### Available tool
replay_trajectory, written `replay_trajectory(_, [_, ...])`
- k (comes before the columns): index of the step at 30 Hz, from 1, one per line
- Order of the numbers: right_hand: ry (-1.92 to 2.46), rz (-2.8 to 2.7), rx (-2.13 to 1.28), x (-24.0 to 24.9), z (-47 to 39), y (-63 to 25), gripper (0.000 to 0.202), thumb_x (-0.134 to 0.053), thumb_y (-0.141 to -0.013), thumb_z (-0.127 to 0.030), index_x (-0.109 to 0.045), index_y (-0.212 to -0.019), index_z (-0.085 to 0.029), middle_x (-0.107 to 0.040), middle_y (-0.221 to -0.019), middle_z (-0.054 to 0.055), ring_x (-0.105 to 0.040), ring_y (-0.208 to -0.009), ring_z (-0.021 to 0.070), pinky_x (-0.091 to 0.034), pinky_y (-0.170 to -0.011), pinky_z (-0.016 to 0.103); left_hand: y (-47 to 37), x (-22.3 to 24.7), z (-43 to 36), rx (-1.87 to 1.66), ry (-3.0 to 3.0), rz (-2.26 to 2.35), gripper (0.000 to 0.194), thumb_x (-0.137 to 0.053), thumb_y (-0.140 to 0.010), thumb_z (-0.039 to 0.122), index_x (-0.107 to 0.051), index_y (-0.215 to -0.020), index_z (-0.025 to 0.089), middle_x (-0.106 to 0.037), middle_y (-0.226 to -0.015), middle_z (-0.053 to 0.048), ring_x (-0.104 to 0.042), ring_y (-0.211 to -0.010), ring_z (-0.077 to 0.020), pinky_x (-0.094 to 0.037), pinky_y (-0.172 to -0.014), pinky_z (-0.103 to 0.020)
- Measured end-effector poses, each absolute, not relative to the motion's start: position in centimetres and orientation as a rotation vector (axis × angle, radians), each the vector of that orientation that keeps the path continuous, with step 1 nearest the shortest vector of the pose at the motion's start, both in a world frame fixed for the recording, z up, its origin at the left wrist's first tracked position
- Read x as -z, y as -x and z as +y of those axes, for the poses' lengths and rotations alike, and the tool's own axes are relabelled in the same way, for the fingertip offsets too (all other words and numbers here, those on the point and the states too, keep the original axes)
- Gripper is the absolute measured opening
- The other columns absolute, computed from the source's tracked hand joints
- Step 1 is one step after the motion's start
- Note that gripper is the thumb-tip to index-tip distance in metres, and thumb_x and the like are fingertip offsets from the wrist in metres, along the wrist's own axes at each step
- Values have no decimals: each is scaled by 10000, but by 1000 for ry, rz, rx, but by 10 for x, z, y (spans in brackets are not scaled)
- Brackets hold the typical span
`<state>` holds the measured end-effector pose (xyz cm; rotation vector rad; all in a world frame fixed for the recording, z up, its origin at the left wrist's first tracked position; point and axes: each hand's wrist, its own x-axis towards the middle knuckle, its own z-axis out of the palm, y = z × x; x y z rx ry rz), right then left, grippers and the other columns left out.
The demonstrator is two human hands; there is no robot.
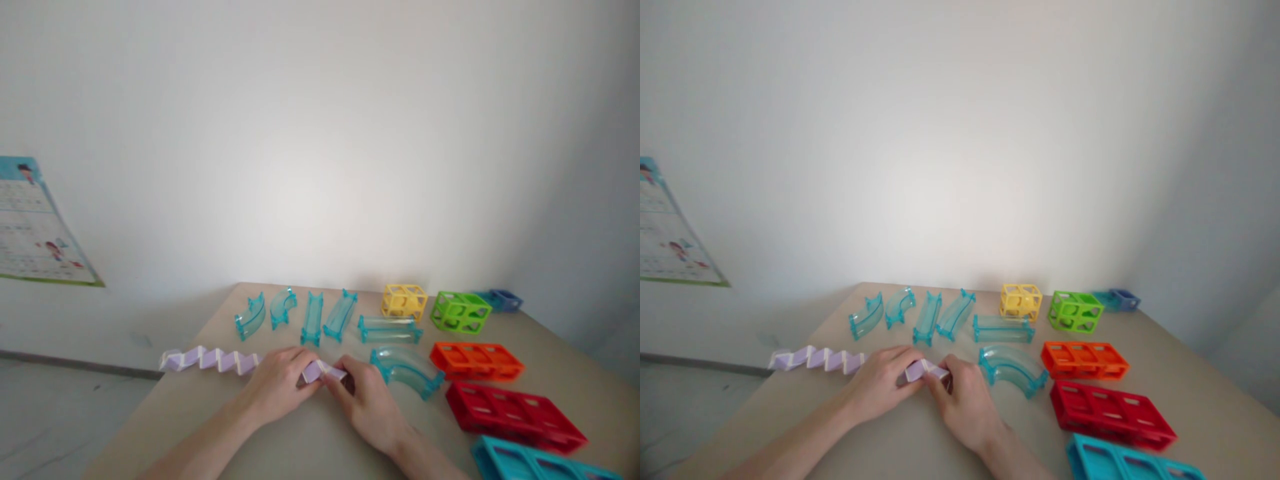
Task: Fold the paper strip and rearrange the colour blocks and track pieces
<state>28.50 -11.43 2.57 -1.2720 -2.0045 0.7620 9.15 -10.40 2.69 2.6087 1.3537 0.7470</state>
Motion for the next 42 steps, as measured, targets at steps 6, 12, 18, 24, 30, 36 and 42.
replay_trajectory(6, [1280,-2004,-762,-26,-113,-286,248,-481,-910,-336,-579,-750,-174,-570,-591,-5,-499,-535,128,-290,-511,239,-93,-28,-107,-720,-2632,1354,111,-582,-868,324,-566,-906,221,-654,-845,-9,-615,-779,-183,-436,-681,-285])
replay_trajectory(12, [1235,-1854,-1017,-15,-110,-284,456,-372,-950,-486,-551,-668,-176,-496,-517,-18,-461,-470,109,-299,-471,224,-92,-31,-107,-823,-2588,1360,124,-586,-862,335,-547,-910,227,-635,-816,5,-597,-761,-178,-411,-672,-287])
replay_trajectory(18, [1008,-1504,-1544,2,-104,-280,600,-418,-812,-728,-532,-630,-168,-463,-460,-32,-405,-337,82,-260,-329,197,-89,-32,-108,-905,-2566,1281,159,-585,-865,351,-571,-975,238,-647,-862,2,-604,-803,-174,-428,-714,-288])
replay_trajectory(24, [934,-1376,-1702,3,-102,-280,586,-510,-753,-723,-535,-613,-154,-499,-480,-17,-415,-324,68,-266,-303,179,-87,-32,-107,-943,-2560,1244,203,-586,-867,372,-587,-1023,242,-670,-919,-8,-619,-846,-172,-458,-766,-288])
replay_trajectory(30, [941,-1379,-1712,-3,-105,-280,533,-529,-777,-676,-539,-681,-152,-525,-534,-20,-428,-351,66,-273,-314,174,-86,-34,-108,-978,-2565,1194,196,-582,-869,354,-592,-1028,241,-678,-926,-8,-627,-846,-164,-465,-767,-278])
replay_trajectory(36, [1041,-1582,-1540,-5,-107,-278,531,-431,-844,-690,-504,-716,-179,-455,-521,-58,-366,-360,69,-250,-336,195,-88,-35,-111,-871,-2608,1156,212,-574,-860,323,-601,-1044,223,-656,-924,-38,-609,-856,-188,-460,-779,-308])
replay_trajectory(42, [1117,-1793,-1258,-15,-108,-280,535,-377,-895,-647,-473,-640,-186,-430,-541,-38,-381,-495,103,-273,-466,230,-91,-37,-111,-765,-2656,1159,141,-556,-873,332,-587,-908,199,-593,-786,-24,-561,-746,-174,-420,-674,-286])
